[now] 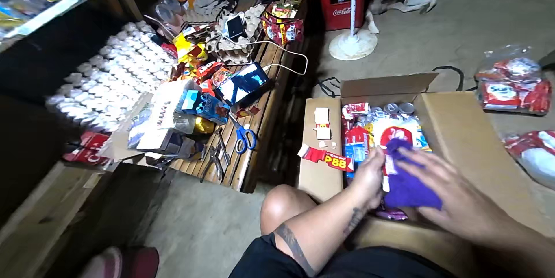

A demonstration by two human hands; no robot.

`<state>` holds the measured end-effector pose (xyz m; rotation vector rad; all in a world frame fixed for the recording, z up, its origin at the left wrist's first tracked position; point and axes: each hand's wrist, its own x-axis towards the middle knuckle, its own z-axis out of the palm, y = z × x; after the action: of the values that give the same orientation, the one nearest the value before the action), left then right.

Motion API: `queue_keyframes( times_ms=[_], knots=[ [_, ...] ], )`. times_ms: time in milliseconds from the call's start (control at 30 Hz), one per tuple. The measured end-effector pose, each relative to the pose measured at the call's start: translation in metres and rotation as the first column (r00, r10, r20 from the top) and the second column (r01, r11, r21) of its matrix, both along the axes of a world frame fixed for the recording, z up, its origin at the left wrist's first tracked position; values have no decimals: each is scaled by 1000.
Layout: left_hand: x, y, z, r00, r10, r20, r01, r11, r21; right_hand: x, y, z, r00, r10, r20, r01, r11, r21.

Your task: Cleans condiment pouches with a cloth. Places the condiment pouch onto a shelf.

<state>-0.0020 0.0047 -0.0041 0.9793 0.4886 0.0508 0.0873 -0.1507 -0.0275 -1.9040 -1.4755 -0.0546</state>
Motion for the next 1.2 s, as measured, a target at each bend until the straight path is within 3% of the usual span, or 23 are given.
queue_keyframes(
  times_ms=[67, 133, 300, 400, 567, 633, 800, 900, 1100, 1200],
  knots=[
    [2, 6, -5, 999, 39, 23, -39, 999, 5, -9, 3, -3, 991, 105, 88, -103, 994, -32],
    [3, 6, -4, 999, 28, 26, -28, 1000, 7, -3, 3, -2, 989, 100, 106, -100, 995, -10],
    [-5, -7, -2, 984, -177, 25, 177, 984, -2, 38, -2, 6, 979, -206, -3, 206, 977, 61],
    [-7, -13, -6, 976, -215, 42, 216, 976, -22, 38, -3, 9, 939, -340, -53, 343, 938, 59],
    [-1, -4, -3, 1000, -19, -16, 19, 1000, -8, -7, 8, 1, 995, -96, 28, 95, 995, 33],
    [0, 2, -2, 1000, -7, -15, 7, 1000, 26, -12, 10, -3, 995, -49, 82, 47, 999, 25],
    [-5, -8, -2, 989, -145, 37, 145, 989, -15, 19, 6, 5, 969, -227, -95, 236, 967, 100],
    [-6, -13, -8, 978, -194, 70, 197, 980, -38, 30, 4, 6, 941, -319, -116, 330, 939, 98],
    [-3, -6, -3, 999, 2, -38, -4, 998, -57, -6, 9, -2, 993, -114, 30, 111, 991, 76],
    [-3, -5, -4, 999, -20, -25, 19, 999, -38, -4, 10, -2, 992, -106, 64, 100, 992, 82]
  ],
)
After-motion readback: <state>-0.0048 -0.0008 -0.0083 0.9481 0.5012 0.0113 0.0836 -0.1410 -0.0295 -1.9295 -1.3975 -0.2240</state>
